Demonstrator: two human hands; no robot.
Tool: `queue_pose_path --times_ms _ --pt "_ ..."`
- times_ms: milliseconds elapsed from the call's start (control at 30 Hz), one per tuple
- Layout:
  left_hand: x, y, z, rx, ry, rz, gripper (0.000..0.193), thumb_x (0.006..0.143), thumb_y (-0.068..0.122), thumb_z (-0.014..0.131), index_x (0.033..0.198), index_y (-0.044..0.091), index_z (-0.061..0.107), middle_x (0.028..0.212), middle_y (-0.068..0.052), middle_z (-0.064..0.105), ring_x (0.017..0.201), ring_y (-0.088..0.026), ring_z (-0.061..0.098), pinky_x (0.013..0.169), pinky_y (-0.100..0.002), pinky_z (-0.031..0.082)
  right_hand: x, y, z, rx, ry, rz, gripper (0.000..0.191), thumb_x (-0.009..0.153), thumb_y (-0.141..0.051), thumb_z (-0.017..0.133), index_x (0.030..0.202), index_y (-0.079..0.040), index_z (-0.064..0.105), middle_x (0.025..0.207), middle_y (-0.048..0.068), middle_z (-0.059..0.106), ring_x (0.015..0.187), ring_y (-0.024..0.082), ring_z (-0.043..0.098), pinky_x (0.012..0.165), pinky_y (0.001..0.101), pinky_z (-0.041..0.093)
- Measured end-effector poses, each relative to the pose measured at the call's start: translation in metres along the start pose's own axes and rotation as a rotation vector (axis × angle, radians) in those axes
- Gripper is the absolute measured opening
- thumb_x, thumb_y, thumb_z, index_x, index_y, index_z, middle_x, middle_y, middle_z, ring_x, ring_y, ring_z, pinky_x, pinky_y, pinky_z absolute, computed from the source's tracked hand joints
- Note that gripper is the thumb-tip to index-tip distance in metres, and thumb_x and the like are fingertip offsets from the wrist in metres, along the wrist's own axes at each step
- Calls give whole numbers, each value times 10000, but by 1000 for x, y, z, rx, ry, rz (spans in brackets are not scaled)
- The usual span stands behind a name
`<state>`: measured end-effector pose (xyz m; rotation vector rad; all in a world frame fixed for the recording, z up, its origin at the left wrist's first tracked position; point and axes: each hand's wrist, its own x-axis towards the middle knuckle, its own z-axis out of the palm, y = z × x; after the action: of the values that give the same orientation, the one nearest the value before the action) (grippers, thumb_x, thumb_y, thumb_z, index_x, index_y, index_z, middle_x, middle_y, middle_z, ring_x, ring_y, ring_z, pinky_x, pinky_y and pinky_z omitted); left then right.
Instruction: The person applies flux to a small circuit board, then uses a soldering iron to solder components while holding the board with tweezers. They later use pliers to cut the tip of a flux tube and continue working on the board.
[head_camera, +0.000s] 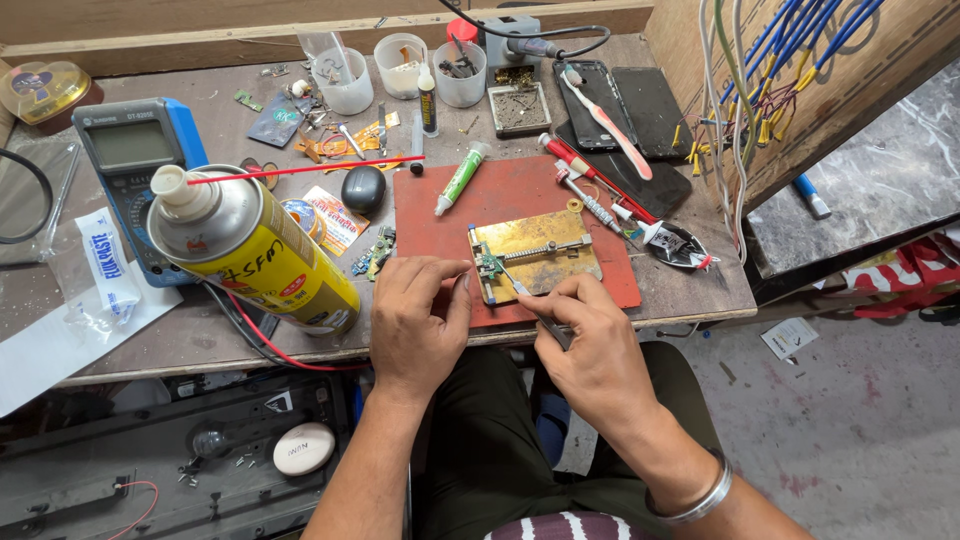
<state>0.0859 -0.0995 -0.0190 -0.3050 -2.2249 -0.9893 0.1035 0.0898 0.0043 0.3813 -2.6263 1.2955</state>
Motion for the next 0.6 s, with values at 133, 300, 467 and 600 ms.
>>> queue_pose_path --times_ms 133,300,467,600 --pt "0 1 0 1 4 4 156 828 51 770 980 65 737 904 -63 696 888 -263 633 820 -398 501 0 0 -1 -6 -9 7 360 789 14 700 1128 -79 779 929 76 616 772 196 654 674 318 528" --pt "0 0 -1 3 12 13 156 822 45 766 974 64 734 914 -71 693 898 -271 633 828 -401 503 -5 1 -1 4 2 -24 363 782 21 710 1130 -65 769 932 87 614 797 203 662 699 315 536" --pt "0 1 -1 4 6 6 156 822 47 768 975 61 734 915 -72 695 896 -274 632 821 -401 502 -9 3 -2 17 4 -30 374 776 29 717 1132 -70 777 919 82 616 794 198 657 706 309 531" --pt "1 2 -3 -1 29 29 160 823 40 758 979 60 730 932 -78 692 916 -280 632 840 -402 504 -14 0 -5 33 2 45 324 785 24 731 1090 -70 792 883 67 618 734 172 649 634 291 523"
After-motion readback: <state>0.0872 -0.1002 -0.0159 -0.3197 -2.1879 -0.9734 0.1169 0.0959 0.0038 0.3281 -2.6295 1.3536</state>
